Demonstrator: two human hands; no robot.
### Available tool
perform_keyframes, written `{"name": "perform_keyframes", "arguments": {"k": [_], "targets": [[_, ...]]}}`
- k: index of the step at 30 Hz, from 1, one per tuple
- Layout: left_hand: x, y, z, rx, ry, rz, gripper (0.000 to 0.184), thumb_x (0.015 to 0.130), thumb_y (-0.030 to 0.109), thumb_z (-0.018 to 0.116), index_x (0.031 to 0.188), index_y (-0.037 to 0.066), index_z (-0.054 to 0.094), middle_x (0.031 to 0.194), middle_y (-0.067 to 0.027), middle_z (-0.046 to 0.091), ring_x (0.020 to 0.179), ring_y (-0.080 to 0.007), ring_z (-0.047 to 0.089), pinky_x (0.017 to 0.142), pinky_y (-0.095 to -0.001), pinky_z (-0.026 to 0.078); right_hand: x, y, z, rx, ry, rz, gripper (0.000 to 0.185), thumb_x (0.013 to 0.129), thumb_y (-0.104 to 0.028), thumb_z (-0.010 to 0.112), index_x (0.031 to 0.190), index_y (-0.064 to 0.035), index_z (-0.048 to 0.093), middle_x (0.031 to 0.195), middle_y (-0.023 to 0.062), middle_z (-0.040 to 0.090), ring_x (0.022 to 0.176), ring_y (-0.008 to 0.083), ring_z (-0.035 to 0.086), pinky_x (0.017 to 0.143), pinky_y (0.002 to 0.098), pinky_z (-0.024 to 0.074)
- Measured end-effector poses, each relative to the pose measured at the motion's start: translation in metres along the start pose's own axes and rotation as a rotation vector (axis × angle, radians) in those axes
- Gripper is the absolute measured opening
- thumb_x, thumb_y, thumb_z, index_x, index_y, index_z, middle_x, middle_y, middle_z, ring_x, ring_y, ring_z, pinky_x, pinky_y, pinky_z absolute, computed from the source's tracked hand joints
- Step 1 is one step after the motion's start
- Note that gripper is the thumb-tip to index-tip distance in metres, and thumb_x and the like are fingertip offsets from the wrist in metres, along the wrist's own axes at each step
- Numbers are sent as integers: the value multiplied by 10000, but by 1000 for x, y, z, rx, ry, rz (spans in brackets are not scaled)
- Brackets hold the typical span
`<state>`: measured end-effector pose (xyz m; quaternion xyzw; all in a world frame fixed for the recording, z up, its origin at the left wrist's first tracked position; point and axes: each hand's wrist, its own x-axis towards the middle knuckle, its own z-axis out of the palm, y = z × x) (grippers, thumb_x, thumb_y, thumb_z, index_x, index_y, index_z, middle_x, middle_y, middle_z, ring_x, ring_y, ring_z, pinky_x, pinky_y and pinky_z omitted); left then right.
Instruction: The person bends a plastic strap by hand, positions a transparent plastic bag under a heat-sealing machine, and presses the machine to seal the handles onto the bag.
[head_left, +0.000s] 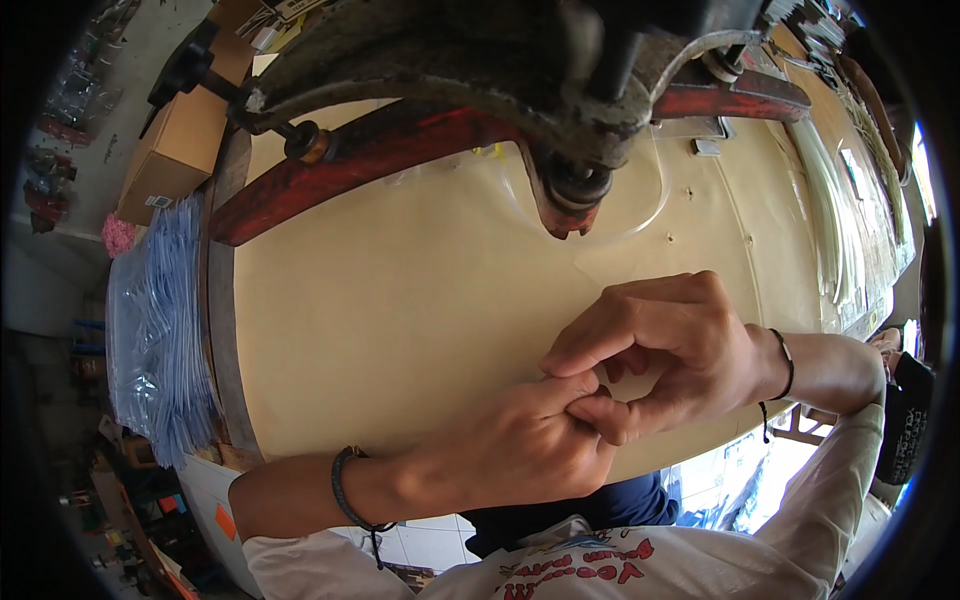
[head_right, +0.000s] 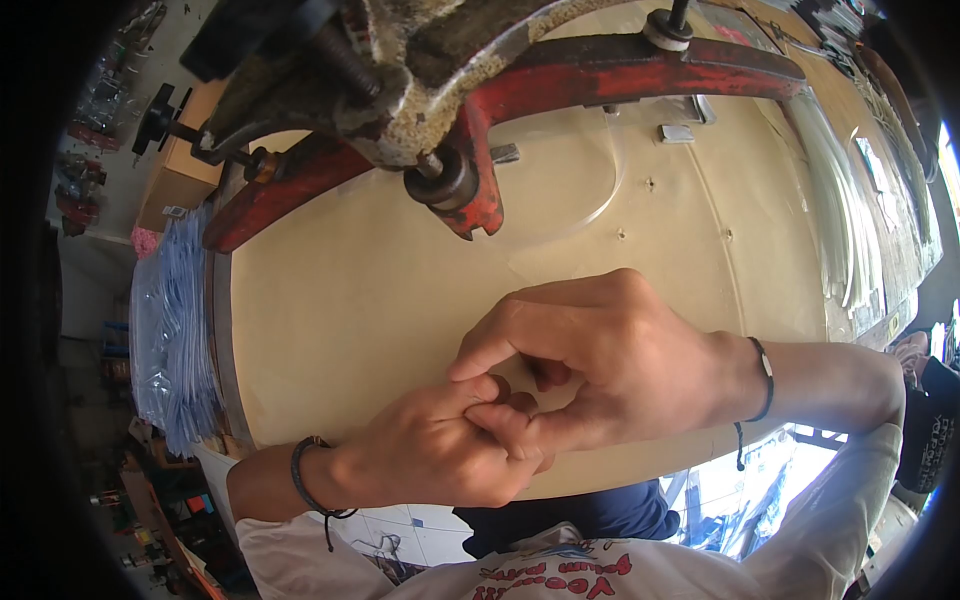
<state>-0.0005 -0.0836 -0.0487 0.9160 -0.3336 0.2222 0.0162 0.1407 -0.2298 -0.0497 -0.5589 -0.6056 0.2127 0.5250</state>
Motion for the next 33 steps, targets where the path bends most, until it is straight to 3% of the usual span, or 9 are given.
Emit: {"name": "perform_keyframes", "arguments": {"k": [2,5,6,9,15,18,20,33], "targets": [[0,-2,0,40,-11,31,244,775,117,622,578,110,478,553,-2,435,511,-138,462,592,-257,414,0,1,1,5,5,5,241,801,-127,802,1014,-46,722,875,55,707,707,206,693,566,304,546],[-1,-1,-2,64,-37,35,225,760,117,629,574,115,502,553,-1,412,515,-138,452,592,-259,408,-1,1,-3,-9,-42,31,272,824,-115,831,1046,0,724,931,75,741,728,120,685,573,231,518],[-1,-1,-3,66,-47,29,218,758,116,629,574,115,511,553,-1,404,516,-138,448,592,-261,406,-1,1,-3,-11,-42,22,274,822,-114,832,1048,-2,725,932,73,741,723,119,682,571,231,515],[1,2,-6,56,-87,-13,184,743,141,617,576,87,561,510,-2,490,545,-109,520,756,-251,439,0,1,-3,-17,-43,1,280,817,-111,835,1054,-7,728,938,69,742,713,116,675,566,230,509],[2,2,-7,91,-96,-5,175,741,140,615,575,96,581,522,0,519,548,-114,525,757,-253,439,0,0,-5,-4,-60,33,278,817,-103,836,1055,-9,727,959,74,743,740,121,684,583,230,518],[-2,-2,4,88,-4,56,178,726,75,613,578,95,516,577,-17,397,529,-145,435,579,-267,390,0,1,-3,9,-38,38,268,811,-107,825,1046,-27,724,919,63,727,722,142,684,579,249,525],[-1,-3,1,98,-16,64,178,726,70,606,577,94,512,576,-16,390,530,-145,432,580,-265,396,-1,3,1,23,7,27,254,797,-121,806,1030,-67,721,826,35,695,651,170,666,548,284,520],[-1,-2,-1,144,-54,97,169,722,53,590,581,96,507,596,-9,357,536,-131,414,570,-256,391,-1,4,1,31,6,-12,262,803,-118,805,1042,-59,716,919,46,713,744,192,696,600,303,553]]}}
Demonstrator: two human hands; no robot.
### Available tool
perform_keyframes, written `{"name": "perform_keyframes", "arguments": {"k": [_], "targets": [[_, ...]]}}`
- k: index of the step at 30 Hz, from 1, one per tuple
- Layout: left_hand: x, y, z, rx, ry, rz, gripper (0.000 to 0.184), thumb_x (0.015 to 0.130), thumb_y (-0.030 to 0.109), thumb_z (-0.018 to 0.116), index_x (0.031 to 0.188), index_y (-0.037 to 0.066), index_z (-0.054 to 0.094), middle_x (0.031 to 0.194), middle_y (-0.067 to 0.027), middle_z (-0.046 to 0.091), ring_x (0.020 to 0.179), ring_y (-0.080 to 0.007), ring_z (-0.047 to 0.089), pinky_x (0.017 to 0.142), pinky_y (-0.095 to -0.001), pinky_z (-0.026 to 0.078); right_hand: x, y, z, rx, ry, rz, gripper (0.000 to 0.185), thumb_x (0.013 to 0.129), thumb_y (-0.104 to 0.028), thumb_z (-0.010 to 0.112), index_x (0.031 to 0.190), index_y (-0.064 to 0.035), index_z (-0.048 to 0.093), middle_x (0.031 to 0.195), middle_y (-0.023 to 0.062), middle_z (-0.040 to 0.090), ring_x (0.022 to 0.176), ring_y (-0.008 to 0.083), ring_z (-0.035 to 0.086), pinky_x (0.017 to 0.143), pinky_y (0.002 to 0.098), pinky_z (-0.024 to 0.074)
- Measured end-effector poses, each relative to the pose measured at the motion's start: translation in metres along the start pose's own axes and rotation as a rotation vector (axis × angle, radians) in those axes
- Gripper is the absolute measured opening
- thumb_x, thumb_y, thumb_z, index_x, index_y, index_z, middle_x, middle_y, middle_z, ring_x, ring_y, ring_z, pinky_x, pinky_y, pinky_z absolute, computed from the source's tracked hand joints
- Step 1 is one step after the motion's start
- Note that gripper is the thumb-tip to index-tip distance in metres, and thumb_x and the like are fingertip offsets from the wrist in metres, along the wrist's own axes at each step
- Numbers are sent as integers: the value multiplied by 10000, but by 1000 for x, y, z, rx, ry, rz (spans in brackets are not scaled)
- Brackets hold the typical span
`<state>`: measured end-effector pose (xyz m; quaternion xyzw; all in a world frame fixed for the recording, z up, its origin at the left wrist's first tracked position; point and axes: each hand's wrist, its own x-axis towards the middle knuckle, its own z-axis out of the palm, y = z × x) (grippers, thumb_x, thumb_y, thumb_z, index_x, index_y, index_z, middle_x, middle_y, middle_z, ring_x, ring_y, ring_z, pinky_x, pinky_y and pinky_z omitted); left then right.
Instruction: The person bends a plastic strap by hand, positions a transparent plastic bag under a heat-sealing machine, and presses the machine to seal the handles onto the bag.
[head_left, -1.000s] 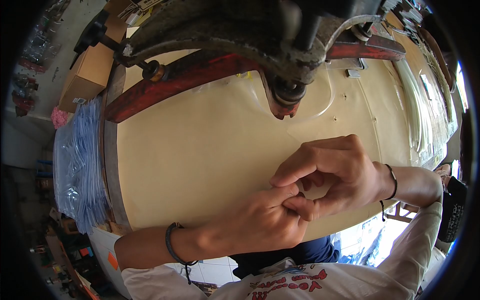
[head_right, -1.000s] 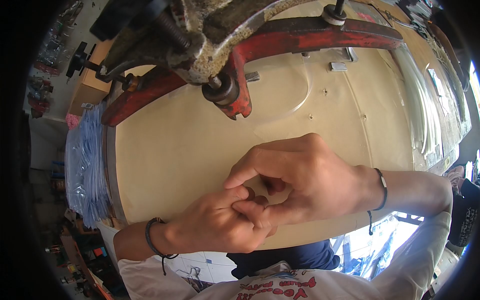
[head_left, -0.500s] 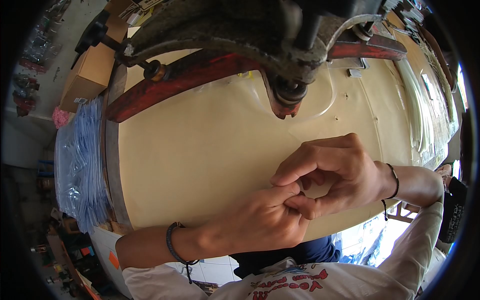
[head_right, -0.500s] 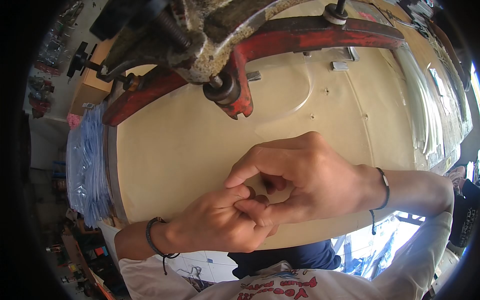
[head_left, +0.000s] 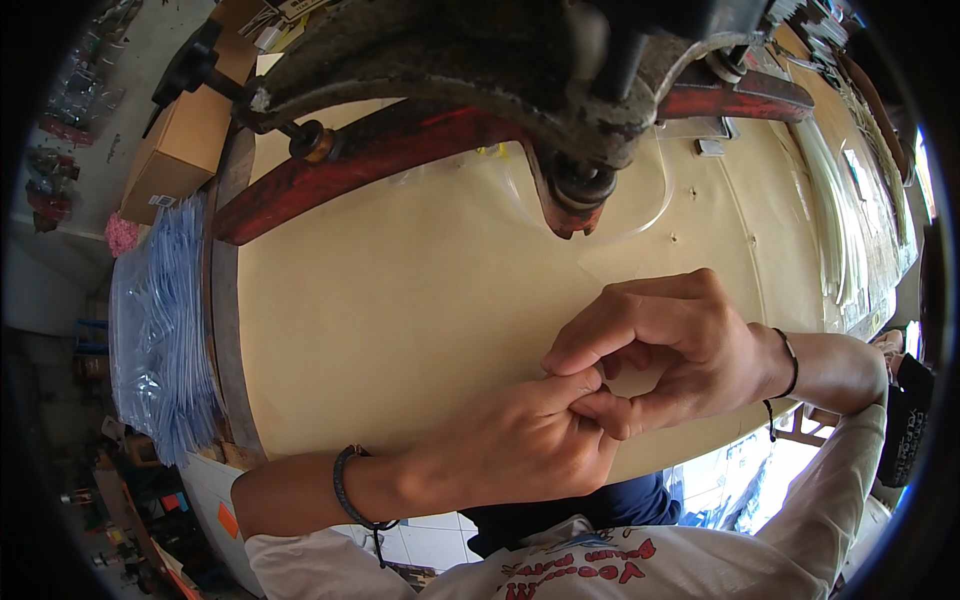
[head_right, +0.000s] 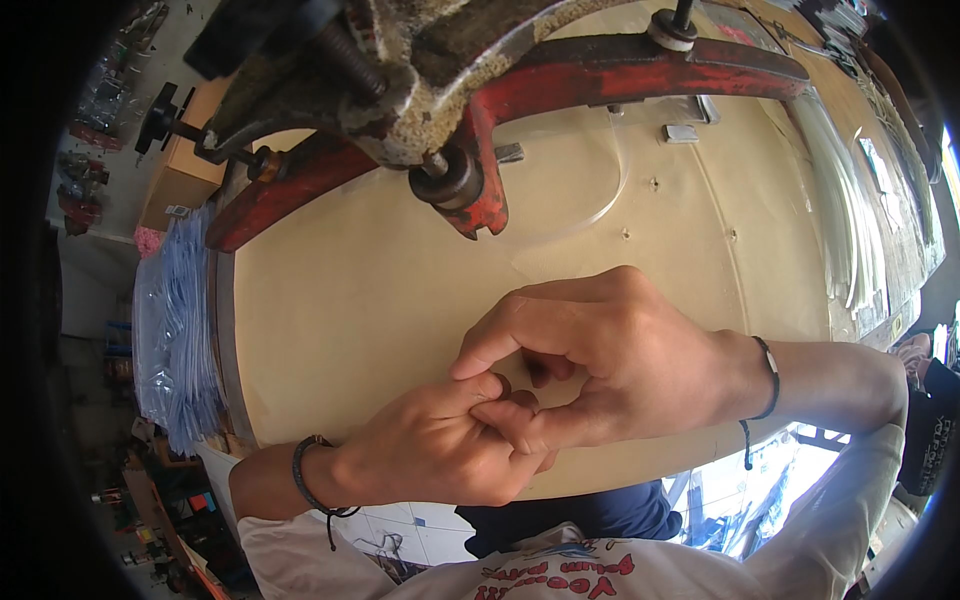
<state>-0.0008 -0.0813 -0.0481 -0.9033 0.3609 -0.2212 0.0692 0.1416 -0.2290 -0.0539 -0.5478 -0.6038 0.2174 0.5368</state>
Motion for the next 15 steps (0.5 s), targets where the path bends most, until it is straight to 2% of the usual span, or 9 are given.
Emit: {"name": "perform_keyframes", "arguments": {"k": [6,12,15], "targets": [[3,1,-4,-65,-31,-56,172,758,89,608,605,78,530,575,-16,374,518,-144,422,564,-269,396,0,0,-2,-34,-16,10,258,810,-128,801,1041,-51,716,904,58,710,718,201,694,593,306,545],[2,-5,6,-156,90,-111,221,778,136,714,624,54,579,569,-31,498,521,-159,500,577,-299,448,2,-2,-4,-61,-41,83,268,820,-138,802,1040,-20,705,825,70,700,656,169,676,576,281,518],[1,0,5,-190,58,-187,182,743,135,666,618,67,553,528,-18,497,533,-143,525,712,-269,469,4,-6,-8,-67,-81,123,259,836,-112,802,1038,9,696,828,49,702,643,118,641,559,249,476]]}}
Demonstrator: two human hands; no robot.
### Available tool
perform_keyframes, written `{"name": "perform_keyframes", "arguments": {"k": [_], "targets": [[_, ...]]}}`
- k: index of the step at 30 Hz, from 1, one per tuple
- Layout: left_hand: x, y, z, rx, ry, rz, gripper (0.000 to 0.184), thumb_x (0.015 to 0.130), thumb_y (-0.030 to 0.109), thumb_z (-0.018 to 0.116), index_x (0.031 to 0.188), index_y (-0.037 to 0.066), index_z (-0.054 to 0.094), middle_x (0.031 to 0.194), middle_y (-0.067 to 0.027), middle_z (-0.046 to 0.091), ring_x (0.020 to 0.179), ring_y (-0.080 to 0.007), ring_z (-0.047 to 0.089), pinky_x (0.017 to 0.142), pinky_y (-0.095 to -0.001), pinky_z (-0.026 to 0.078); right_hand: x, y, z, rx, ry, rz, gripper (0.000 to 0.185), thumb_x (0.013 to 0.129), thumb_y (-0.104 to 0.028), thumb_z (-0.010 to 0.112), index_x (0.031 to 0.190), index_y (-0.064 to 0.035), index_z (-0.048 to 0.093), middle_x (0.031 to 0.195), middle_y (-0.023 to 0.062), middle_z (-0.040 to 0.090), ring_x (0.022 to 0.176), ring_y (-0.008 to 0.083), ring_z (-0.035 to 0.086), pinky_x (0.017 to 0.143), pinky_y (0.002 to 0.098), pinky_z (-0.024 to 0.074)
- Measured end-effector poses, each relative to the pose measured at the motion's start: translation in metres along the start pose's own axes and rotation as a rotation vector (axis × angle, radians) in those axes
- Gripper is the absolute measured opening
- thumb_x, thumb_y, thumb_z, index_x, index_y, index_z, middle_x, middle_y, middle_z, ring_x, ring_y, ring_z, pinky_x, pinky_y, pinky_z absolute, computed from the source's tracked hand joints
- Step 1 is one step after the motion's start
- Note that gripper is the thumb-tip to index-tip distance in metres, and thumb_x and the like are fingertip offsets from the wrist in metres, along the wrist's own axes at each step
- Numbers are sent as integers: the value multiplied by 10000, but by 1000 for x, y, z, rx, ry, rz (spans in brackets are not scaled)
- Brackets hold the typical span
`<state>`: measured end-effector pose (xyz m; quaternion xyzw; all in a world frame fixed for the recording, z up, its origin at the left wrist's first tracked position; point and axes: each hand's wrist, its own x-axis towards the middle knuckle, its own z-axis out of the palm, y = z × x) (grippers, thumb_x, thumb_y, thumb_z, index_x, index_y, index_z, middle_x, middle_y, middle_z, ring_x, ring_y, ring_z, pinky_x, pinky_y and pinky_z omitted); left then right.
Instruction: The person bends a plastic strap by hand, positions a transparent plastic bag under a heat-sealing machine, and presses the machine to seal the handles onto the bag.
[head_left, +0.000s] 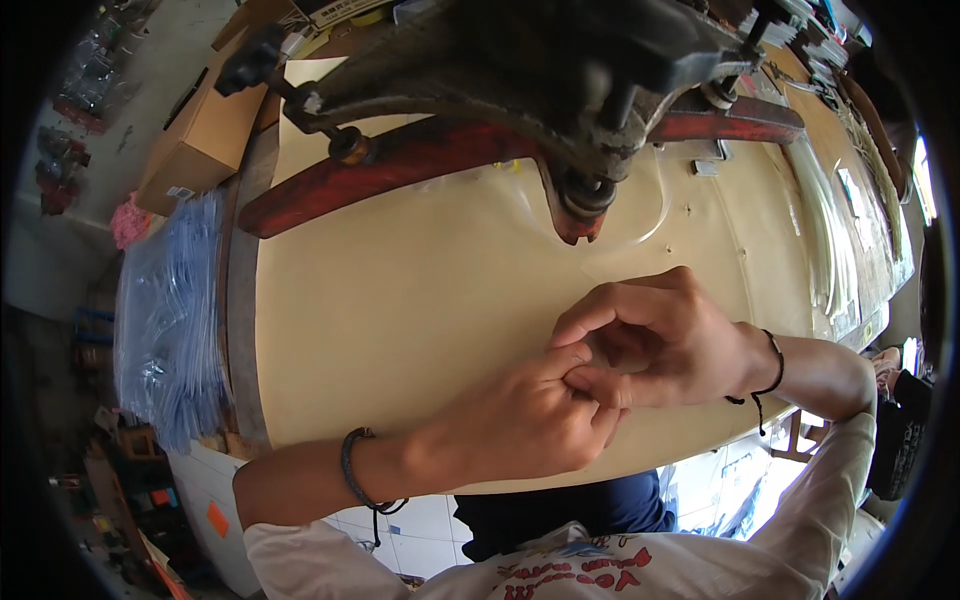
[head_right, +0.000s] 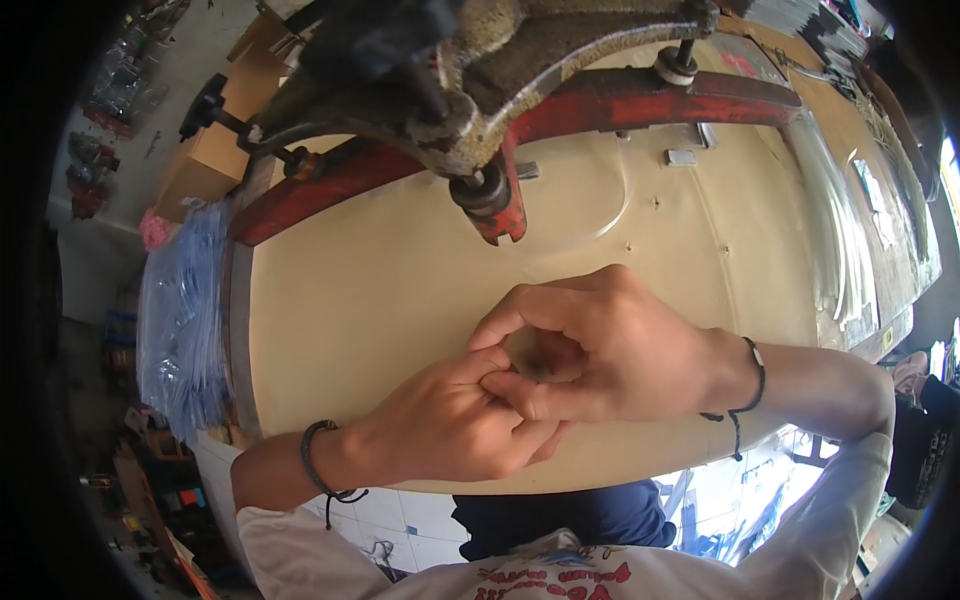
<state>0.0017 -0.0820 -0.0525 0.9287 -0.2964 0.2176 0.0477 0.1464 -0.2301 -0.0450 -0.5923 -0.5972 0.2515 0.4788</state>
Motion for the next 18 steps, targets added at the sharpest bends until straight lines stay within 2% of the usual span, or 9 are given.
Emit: {"name": "perform_keyframes", "arguments": {"k": [2,6,9,11,14,18], "targets": [[0,0,0,-23,2,-25,212,762,141,680,613,62,551,526,-32,507,522,-154,533,699,-279,481,0,4,3,23,14,-19,259,848,-101,790,1054,16,685,787,33,681,603,92,597,523,241,434],[0,-3,0,-58,11,-7,271,804,170,697,602,56,555,516,-53,523,524,-182,570,711,-303,511,1,1,3,40,2,3,243,880,-86,757,1079,22,668,756,21,663,597,68,577,514,239,419],[3,-8,1,-102,88,32,265,793,157,736,602,85,568,492,-21,473,485,-202,543,651,-321,520,2,-2,2,38,-13,24,239,893,-77,744,1093,19,656,732,10,650,585,52,559,508,238,412],[2,-9,-1,-121,72,44,268,795,162,735,599,82,570,509,-26,493,515,-200,565,672,-335,532,2,-5,0,16,-35,47,241,899,-78,738,1101,18,648,720,6,643,580,45,553,509,238,412],[0,-11,5,-164,87,72,277,804,163,733,595,83,570,542,-27,521,566,-205,592,717,-355,542,2,-6,0,10,-48,103,272,882,-102,703,1121,3,630,738,66,688,570,138,632,555,287,496],[-2,-16,6,-212,85,90,289,831,168,711,592,82,573,587,-26,555,634,-219,620,805,-370,530,6,-6,3,-21,-6,87,236,896,-101,673,1099,3,609,695,59,660,566,106,603,535,283,472]]}}
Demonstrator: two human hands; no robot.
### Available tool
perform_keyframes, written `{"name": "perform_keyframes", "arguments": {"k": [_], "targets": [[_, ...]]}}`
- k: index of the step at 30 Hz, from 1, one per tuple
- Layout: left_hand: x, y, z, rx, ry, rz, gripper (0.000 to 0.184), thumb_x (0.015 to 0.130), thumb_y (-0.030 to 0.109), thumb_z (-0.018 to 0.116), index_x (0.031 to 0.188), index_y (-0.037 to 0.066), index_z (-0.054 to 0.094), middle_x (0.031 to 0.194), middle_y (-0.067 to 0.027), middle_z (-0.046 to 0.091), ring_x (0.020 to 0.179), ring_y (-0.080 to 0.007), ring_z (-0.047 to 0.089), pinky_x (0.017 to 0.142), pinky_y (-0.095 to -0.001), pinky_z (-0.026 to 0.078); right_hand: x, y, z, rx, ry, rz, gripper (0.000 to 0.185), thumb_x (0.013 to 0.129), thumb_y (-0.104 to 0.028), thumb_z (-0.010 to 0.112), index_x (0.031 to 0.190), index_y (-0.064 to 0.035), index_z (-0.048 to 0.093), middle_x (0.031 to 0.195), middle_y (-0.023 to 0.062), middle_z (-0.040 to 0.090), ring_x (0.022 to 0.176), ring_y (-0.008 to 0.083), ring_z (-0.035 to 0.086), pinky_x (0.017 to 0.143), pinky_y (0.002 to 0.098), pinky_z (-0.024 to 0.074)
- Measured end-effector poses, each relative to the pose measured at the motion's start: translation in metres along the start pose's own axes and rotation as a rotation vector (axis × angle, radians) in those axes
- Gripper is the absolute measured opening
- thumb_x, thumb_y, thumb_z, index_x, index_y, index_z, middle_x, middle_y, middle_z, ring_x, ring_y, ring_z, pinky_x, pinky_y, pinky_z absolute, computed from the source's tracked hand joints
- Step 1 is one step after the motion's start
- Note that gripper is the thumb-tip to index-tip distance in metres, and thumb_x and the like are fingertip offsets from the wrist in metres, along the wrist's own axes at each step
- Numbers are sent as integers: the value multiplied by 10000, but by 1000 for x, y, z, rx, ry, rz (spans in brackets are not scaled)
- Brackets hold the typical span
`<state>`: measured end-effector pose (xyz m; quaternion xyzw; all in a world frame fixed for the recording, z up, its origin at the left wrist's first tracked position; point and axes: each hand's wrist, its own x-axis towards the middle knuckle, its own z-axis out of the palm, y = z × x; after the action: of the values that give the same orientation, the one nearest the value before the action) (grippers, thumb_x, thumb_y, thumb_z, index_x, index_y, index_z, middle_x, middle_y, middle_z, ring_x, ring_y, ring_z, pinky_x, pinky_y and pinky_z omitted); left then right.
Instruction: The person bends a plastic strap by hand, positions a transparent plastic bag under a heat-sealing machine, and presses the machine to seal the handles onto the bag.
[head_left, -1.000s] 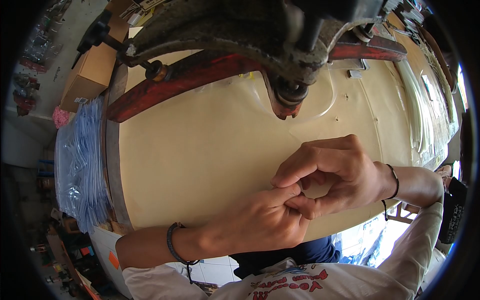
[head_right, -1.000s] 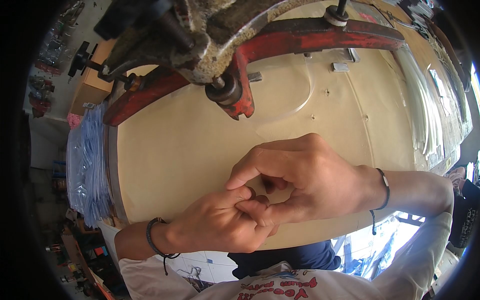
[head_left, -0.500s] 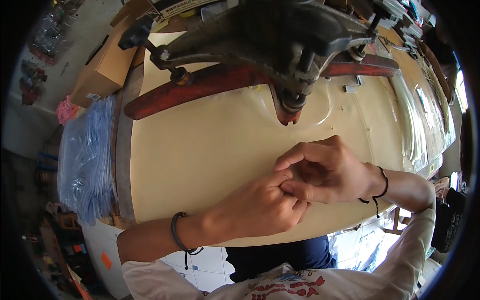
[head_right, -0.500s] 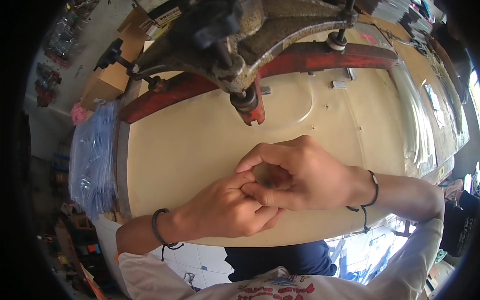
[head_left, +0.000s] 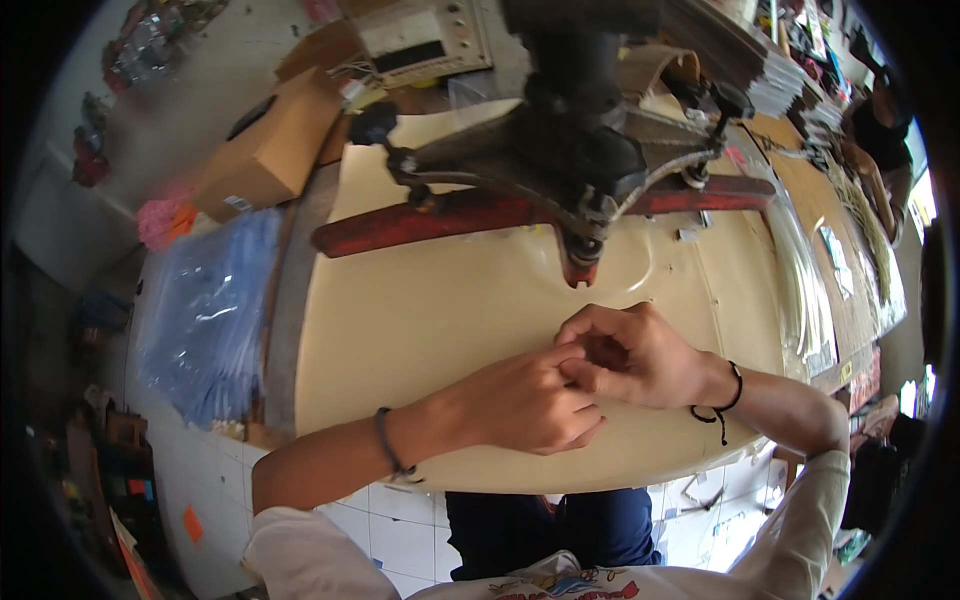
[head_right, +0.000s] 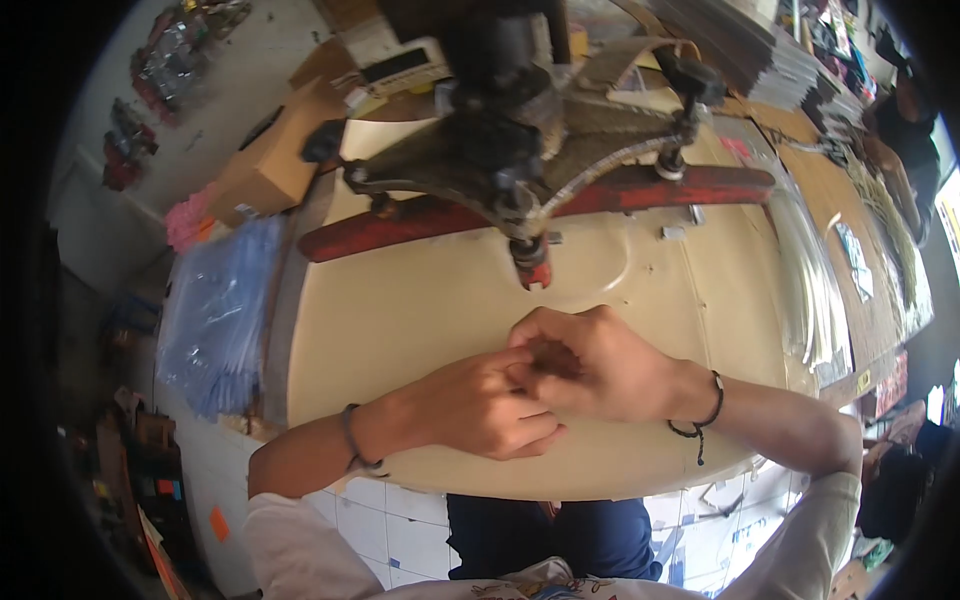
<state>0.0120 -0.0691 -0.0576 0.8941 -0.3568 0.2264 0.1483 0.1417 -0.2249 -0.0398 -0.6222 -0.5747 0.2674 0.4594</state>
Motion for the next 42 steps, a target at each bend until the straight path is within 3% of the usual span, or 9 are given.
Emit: {"name": "perform_keyframes", "arguments": {"k": [5,12,16,21,26,27,30,33,42], "targets": [[-1,-8,14,-46,50,86,308,877,211,660,604,74,621,596,-47,591,645,-239,604,839,-393,492,0,11,2,-12,56,-4,221,901,-105,661,1078,11,595,671,34,621,579,53,554,521,266,448],[0,-4,7,70,67,128,276,870,197,643,624,75,625,608,-36,605,624,-236,593,827,-375,486,1,14,8,-71,78,-95,202,926,-100,646,1070,33,596,750,66,656,643,77,586,596,252,488],[-6,10,13,240,78,-94,297,887,218,644,627,73,633,616,-50,609,683,-242,610,852,-381,473,-1,7,8,-152,80,-97,225,945,-99,655,1122,31,609,823,90,692,662,102,611,632,272,513],[-26,54,8,269,82,-502,285,881,354,688,916,71,684,988,-110,657,984,-279,597,911,-412,439,-7,3,12,-244,102,-161,250,903,-41,648,1146,10,623,859,78,685,611,116,552,598,288,468],[-62,117,-28,329,-9,-750,608,832,430,732,1337,131,576,1410,-156,495,1313,-335,447,1054,-475,379,-12,-9,21,-406,86,-211,249,885,-15,634,1134,3,625,912,109,648,601,151,538,604,305,452],[-76,127,-21,416,19,-743,653,822,423,740,1385,152,549,1446,-152,470,1352,-334,422,1091,-487,359,-15,-20,24,-407,53,-186,218,890,-25,641,1105,8,627,1021,149,635,692,232,603,666,337,494],[-107,140,-8,568,80,-788,742,804,358,753,1480,214,480,1499,-141,444,1428,-327,369,1166,-508,308,-22,-19,29,-462,101,-285,188,899,-38,639,1080,13,628,1127,173,623,913,326,639,814,398,517],[-131,141,2,700,135,-826,726,806,265,743,1482,235,480,1509,-130,447,1435,-312,379,1180,-515,305,-36,-16,29,-607,119,-288,198,900,-44,637,1090,11,631,1182,185,608,1097,389,594,961,450,479],[-134,135,5,784,184,-813,630,818,178,726,1414,213,525,1476,-120,477,1361,-294,458,1110,-487,368,-73,-19,35,-631,193,-291,211,914,-67,628,1108,16,644,1263,207,608,1189,402,569,1029,448,453]]}}
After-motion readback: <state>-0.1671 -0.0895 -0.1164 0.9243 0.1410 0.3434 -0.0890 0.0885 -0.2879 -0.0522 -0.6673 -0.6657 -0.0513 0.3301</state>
